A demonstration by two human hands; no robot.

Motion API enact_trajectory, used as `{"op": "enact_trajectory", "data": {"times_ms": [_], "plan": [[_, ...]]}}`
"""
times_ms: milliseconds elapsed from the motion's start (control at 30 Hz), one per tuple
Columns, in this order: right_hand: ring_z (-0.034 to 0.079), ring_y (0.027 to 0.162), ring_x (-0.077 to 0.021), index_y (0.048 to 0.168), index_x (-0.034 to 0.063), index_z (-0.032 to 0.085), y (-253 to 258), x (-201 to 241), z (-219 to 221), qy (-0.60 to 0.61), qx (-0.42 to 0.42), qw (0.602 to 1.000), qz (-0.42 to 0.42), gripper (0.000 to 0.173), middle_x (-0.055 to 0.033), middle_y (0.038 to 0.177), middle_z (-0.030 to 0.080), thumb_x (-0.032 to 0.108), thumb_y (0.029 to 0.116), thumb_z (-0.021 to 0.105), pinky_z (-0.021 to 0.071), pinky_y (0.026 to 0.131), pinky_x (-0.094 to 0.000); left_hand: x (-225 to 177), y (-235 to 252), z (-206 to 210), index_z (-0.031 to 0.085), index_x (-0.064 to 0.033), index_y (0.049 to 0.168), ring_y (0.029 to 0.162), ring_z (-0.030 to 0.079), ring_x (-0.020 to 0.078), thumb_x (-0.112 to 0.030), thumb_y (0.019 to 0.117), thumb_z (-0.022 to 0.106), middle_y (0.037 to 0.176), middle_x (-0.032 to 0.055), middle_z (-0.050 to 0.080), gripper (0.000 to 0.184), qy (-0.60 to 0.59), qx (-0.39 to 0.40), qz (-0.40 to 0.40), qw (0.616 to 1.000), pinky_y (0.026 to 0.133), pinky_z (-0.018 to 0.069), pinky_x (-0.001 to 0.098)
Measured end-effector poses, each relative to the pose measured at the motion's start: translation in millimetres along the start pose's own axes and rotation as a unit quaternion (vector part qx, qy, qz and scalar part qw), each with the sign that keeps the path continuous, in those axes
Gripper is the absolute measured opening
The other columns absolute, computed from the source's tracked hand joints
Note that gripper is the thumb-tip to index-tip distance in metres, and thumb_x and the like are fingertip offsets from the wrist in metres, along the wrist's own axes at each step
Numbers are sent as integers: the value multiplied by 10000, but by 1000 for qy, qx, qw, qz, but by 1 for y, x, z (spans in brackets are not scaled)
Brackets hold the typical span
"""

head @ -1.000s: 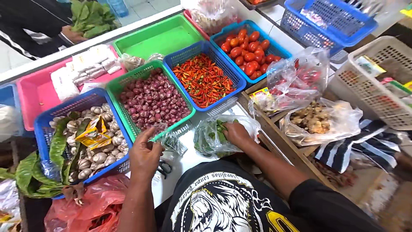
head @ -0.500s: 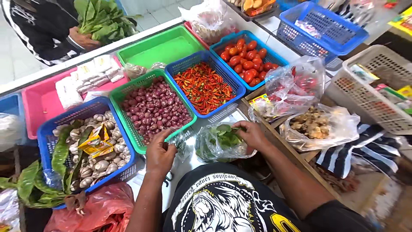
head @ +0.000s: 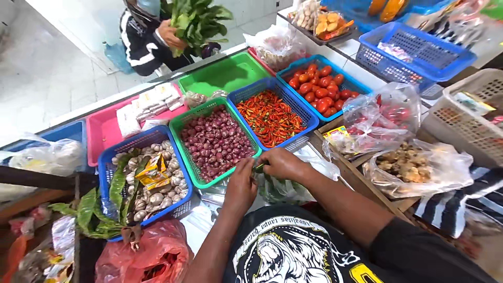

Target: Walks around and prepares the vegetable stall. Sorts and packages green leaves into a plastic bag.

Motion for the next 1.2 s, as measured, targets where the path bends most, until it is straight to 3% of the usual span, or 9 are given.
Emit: {"op": "enact_trajectory", "data": {"times_ms": [100,233,400,500,567,733,933,1067,1200], "plan": [[700,913,-257,1103,65,700,11,-5,13,118,8,992,54,204,-128,1016,714,182,935,702,584,823,-496,-1,-6,9,539,-48,1467,1239,644,273,1,863,676,1528,154,503,621,13,-10,19,1000,986,579,442],[688,816,-219,1174,-4,643,13,-15,44,391,-40,907,152,263,-162,1019,691,118,949,707,594,727,-385,5,-10,8,553,9,1437,1262,632,290,-9,864,669,1488,199,534,585,5,-67,29,997,1006,568,419],[678,1047,-247,1314,24,605,18,2,48,329,-51,930,153,347,-171,1172,678,181,1007,567,557,925,-448,16,0,0,603,24,1378,1250,621,289,-10,818,711,1397,204,589,572,-24,-116,-27,993,1029,549,410],[627,1210,-267,1472,41,497,18,27,51,326,8,941,88,456,-187,1345,620,202,1046,482,510,1027,-476,32,6,-3,612,40,1357,1242,621,318,-45,866,686,1360,220,611,503,-30,-115,-67,991,1052,527,439],[563,1329,-273,1504,29,461,20,41,47,220,26,975,28,470,-178,1461,555,161,1055,434,453,1118,-479,36,9,-6,621,42,1344,1220,635,310,-71,906,653,1337,216,627,454,-32,-121,-65,990,1041,534,436],[657,1177,-330,1269,66,674,33,38,39,33,16,997,75,340,-170,1228,694,209,1025,485,511,1004,-573,36,13,-7,670,-4,1297,1197,646,264,-105,898,678,1295,166,656,411,-40,-123,-46,990,1030,545,410],[638,1206,-252,1428,62,529,29,40,30,205,-11,973,108,500,-145,1342,635,191,951,608,525,1025,-472,63,23,-10,667,-7,1301,1183,647,290,-89,853,735,1294,182,654,460,-56,-80,-90,991,1032,532,444],[668,1173,-294,1265,111,700,33,43,26,11,-33,995,96,306,-130,1225,711,208,1011,559,518,1026,-532,58,27,-11,701,-46,1256,1150,667,215,-99,924,642,1263,130,676,342,-63,-88,-66,992,1002,555,383],[685,1109,-339,1107,118,744,40,29,20,-110,-34,982,151,223,-134,1142,727,234,974,607,550,923,-587,42,28,-12,719,-58,1236,1130,671,183,-46,877,622,1264,108,679,372,-102,-89,-12,991,965,573,352]]}}
Point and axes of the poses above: each hand's wrist, its own y-axis towards the middle knuckle, its own z-axis out of the palm, x = y × z, the point moved 9 cm from there along y, towards the middle knuckle
